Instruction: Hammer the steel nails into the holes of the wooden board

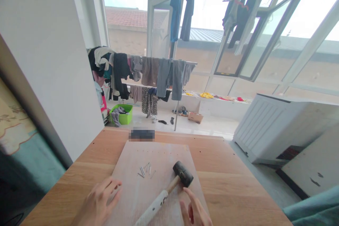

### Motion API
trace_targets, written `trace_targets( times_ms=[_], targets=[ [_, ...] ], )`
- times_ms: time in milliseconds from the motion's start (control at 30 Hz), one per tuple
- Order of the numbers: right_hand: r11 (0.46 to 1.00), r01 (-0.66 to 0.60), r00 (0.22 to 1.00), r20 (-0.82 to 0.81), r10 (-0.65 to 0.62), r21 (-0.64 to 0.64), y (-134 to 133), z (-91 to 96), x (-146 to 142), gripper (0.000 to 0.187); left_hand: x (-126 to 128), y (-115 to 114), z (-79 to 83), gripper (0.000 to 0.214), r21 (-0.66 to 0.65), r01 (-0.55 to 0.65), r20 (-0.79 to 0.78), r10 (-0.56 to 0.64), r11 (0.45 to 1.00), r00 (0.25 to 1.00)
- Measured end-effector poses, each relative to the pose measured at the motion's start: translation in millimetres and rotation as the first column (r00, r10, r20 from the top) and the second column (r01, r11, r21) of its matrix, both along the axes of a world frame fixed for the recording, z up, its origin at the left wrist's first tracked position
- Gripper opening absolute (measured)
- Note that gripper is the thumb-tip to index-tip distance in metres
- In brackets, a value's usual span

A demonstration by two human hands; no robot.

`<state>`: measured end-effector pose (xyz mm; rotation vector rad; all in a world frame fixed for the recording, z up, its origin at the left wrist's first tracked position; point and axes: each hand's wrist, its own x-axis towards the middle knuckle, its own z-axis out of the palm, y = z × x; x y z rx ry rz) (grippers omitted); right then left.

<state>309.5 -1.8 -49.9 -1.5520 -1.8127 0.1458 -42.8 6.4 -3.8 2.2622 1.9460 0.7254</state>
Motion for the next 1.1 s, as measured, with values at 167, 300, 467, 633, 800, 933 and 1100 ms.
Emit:
trace_targets(
  times_ms=[167, 300, 467, 633, 800, 933, 1100],
  targets=[
    [0.956, -0.185, 0.974, 0.086, 0.209, -0.229, 13.9, 8.0, -43.0, 0.054, 41.5, 40.3, 27.3, 0.016, -0.246, 0.112, 0.143, -0.079, 0.963, 0.987],
    [0.939, -0.152, 0.971, 0.129, 0.199, -0.309, 14.5, 17.6, -53.6, 0.054, 59.3, 66.7, 28.8, 0.021, -0.241, 0.194, 0.188, -0.151, 0.951, 0.971],
    [0.926, -0.058, 0.991, 0.092, 0.1, -0.373, 7.2, 37.6, -62.4, 0.05, 78.0, 78.9, 21.2, 0.021, -0.227, 0.235, 0.177, -0.197, 0.945, 0.964],
    [0.902, -0.028, 0.999, -0.054, 0.006, -0.431, 10.3, 46.4, -68.9, 0.039, 92.1, 76.1, 17.7, 0.017, -0.205, 0.376, 0.228, -0.33, 0.904, 0.916],
    [0.889, -0.046, 0.984, -0.175, -0.039, -0.456, 12.4, 44.7, -66.9, 0.029, 90.4, 68.5, 18.3, 0.02, -0.166, 0.508, 0.287, -0.451, 0.845, 0.845],
    [0.894, -0.048, 0.958, -0.272, -0.084, -0.445, 13.5, 42.6, -59.5, 0.027, 76.8, 62.5, 23.5, 0.024, -0.142, 0.364, 0.187, -0.337, 0.92, 0.923],
    [0.881, -0.091, 0.884, -0.444, -0.143, -0.465, 16.4, 35.8, -47.1, 0.024, 68.6, 57.7, 35.6, 0.019, -0.25, 0.242, 0.079, -0.23, 0.937, 0.97]
  ],
)
